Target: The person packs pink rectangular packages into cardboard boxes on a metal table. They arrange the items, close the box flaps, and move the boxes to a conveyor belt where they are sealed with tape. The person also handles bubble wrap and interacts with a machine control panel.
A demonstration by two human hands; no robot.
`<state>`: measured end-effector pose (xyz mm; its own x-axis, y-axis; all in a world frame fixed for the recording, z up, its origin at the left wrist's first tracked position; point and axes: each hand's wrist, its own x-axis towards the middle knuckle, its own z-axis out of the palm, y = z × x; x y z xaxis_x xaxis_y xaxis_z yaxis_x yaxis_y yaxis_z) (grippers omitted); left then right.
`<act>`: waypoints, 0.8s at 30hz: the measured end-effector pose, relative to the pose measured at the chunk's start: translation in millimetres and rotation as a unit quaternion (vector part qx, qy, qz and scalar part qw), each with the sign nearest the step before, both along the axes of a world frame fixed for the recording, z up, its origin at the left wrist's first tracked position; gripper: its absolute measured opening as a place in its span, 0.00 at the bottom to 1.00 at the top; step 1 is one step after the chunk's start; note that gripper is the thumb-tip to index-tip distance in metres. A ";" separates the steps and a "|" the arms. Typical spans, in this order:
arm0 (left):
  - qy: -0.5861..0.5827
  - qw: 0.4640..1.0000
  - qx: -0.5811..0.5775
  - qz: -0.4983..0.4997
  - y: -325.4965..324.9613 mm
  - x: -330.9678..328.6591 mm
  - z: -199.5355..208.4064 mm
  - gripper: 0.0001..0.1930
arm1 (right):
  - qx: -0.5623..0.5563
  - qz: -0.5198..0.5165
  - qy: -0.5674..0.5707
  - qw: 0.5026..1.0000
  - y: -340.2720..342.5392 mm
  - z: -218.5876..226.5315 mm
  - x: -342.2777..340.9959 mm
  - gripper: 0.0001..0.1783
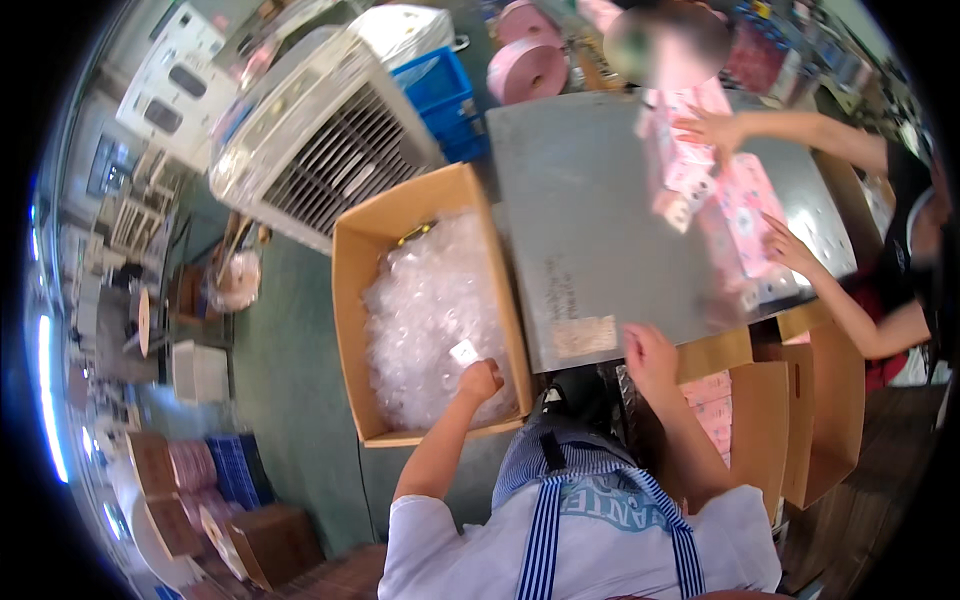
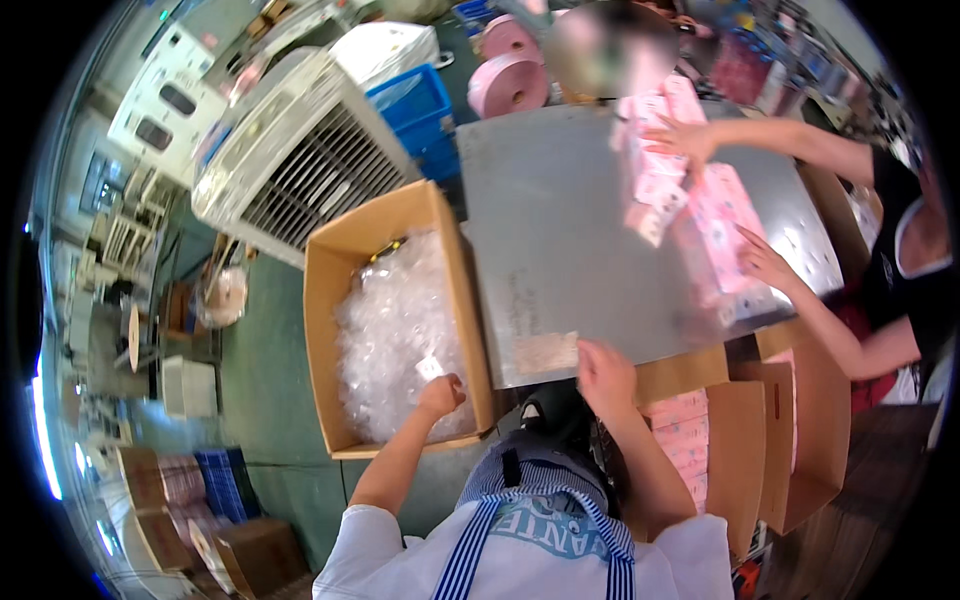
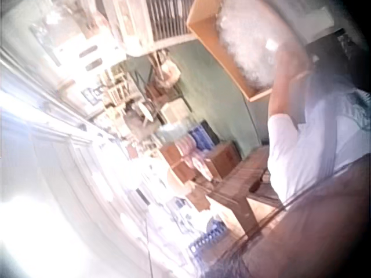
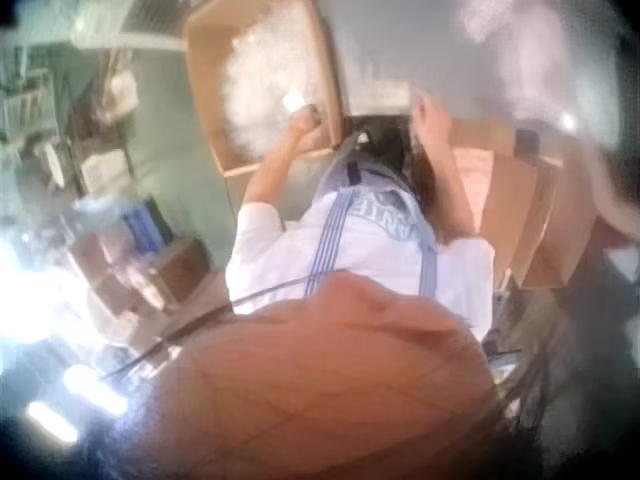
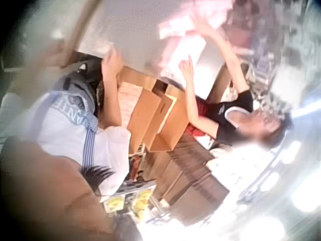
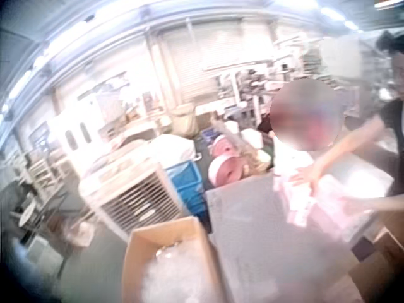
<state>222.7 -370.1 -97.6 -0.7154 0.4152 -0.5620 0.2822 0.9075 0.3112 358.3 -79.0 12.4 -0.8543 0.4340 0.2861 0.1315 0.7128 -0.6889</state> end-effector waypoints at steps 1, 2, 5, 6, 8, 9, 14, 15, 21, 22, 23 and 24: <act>-0.049 0.995 0.047 0.066 -12.0 -0.5 11.3 0.17 | 0.007 0.063 0.034 0.997 -21.3 3.7 -27.0 0.09; -0.099 0.983 0.095 0.125 -27.6 -2.0 15.9 0.17 | 0.005 0.133 0.021 0.991 -50.0 12.5 -53.3 0.10; -0.133 0.933 0.204 0.266 -55.2 -0.8 31.6 0.15 | -0.001 0.296 -0.025 0.955 -125.4 5.9 -119.3 0.11; -0.121 0.916 0.231 0.306 -61.8 -0.8 38.4 0.14 | 0.034 0.328 -0.110 0.937 -148.8 -14.5 -144.9 0.11; -0.120 0.855 0.300 0.406 -72.8 5.8 43.1 0.12 | 0.102 0.359 -0.221 0.901 -184.2 -70.3 -176.1 0.12; -0.120 0.823 0.336 0.443 -79.7 7.0 43.9 0.11 | 0.131 0.359 -0.243 0.892 -199.3 -97.1 -186.4 0.13; -0.144 0.560 0.552 0.601 -109.4 22.4 27.0 0.11 | 0.199 0.383 -0.306 0.849 -226.5 -98.0 -190.9 0.13; -0.162 0.497 0.595 0.611 -112.4 23.0 27.6 0.10 | 0.185 0.381 -0.315 0.849 -224.9 -93.7 -191.7 0.13; -0.252 0.274 0.734 0.568 -105.8 13.8 45.3 0.07 | -0.421 0.303 -0.310 0.797 -196.9 -68.8 -182.6 0.13; -0.273 0.252 0.752 0.544 -100.2 13.1 45.7 0.07 | -0.547 0.281 -0.291 0.733 -193.2 -51.1 -169.6 0.14; -0.278 0.276 0.746 0.538 -87.2 11.6 53.4 0.06 | -0.663 0.247 -0.260 0.657 -187.7 -33.3 -154.1 0.15; -0.285 0.303 0.739 0.530 -68.6 10.2 67.8 0.06 | -0.652 0.235 -0.250 0.677 -185.9 -22.4 -140.1 0.19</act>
